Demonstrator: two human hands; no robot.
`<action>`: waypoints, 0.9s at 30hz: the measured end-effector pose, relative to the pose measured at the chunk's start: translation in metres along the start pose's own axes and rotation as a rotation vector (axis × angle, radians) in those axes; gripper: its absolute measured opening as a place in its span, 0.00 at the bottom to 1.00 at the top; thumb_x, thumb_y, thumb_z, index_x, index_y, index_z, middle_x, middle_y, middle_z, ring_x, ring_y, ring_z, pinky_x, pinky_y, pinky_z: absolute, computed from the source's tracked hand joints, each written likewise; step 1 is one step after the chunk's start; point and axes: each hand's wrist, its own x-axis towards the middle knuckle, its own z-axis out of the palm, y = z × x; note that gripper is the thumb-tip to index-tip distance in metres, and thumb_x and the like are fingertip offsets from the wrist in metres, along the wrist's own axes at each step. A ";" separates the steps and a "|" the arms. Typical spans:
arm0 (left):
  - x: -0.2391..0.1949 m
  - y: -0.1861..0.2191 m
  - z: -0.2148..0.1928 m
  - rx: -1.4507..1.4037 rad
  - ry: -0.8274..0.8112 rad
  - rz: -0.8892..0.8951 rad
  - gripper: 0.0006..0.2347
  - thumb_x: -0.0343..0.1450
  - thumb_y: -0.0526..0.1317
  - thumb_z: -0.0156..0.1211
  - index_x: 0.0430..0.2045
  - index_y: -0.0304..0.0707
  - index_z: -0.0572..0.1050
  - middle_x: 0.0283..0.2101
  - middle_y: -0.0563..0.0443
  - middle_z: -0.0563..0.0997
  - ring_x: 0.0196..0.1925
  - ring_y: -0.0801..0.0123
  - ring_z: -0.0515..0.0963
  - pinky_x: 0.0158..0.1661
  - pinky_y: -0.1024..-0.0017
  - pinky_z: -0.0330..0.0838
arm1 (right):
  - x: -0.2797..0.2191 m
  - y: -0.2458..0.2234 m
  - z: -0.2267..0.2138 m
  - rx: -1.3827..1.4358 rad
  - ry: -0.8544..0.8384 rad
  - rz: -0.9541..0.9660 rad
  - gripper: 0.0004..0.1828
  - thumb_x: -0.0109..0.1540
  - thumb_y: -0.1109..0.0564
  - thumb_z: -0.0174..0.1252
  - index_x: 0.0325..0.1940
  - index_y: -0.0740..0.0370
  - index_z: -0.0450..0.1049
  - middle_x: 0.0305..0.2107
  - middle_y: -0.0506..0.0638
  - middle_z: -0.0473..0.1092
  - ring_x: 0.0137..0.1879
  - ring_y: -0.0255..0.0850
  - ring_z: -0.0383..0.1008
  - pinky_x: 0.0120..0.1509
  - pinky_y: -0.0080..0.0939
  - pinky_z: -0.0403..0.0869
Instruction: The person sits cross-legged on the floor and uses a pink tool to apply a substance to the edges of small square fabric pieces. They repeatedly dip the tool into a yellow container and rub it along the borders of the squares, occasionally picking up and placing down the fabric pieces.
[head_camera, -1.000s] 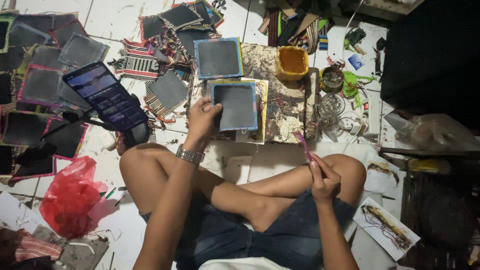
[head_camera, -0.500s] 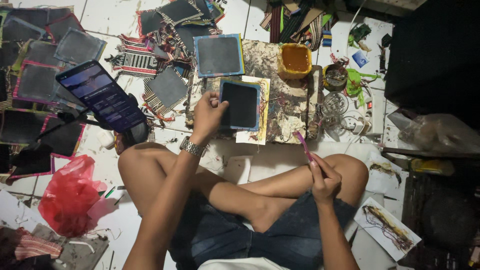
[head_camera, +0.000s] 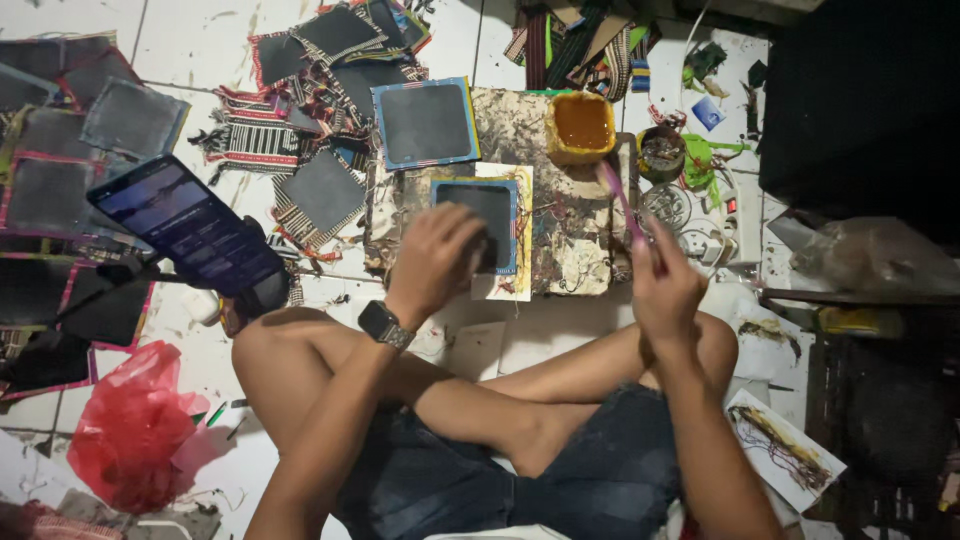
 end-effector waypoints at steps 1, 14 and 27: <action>-0.002 0.000 0.005 -0.004 -0.001 0.002 0.13 0.66 0.35 0.69 0.44 0.37 0.81 0.46 0.39 0.81 0.54 0.46 0.79 0.53 0.54 0.72 | 0.017 -0.004 0.005 -0.004 0.002 0.003 0.16 0.71 0.57 0.59 0.62 0.63 0.81 0.19 0.61 0.72 0.26 0.51 0.73 0.38 0.50 0.74; -0.004 -0.004 0.004 -0.035 0.000 0.069 0.06 0.68 0.36 0.68 0.36 0.42 0.82 0.42 0.47 0.83 0.50 0.56 0.80 0.50 0.62 0.72 | 0.095 -0.022 0.027 -0.384 -0.174 -0.207 0.13 0.68 0.54 0.61 0.55 0.46 0.84 0.32 0.55 0.80 0.37 0.56 0.82 0.39 0.54 0.78; -0.010 -0.005 0.008 -0.061 -0.014 -0.011 0.09 0.72 0.37 0.64 0.44 0.38 0.81 0.47 0.43 0.82 0.54 0.52 0.79 0.53 0.61 0.71 | 0.054 -0.037 -0.023 0.004 -0.535 -0.006 0.10 0.67 0.53 0.61 0.50 0.48 0.85 0.14 0.54 0.72 0.16 0.39 0.64 0.27 0.37 0.64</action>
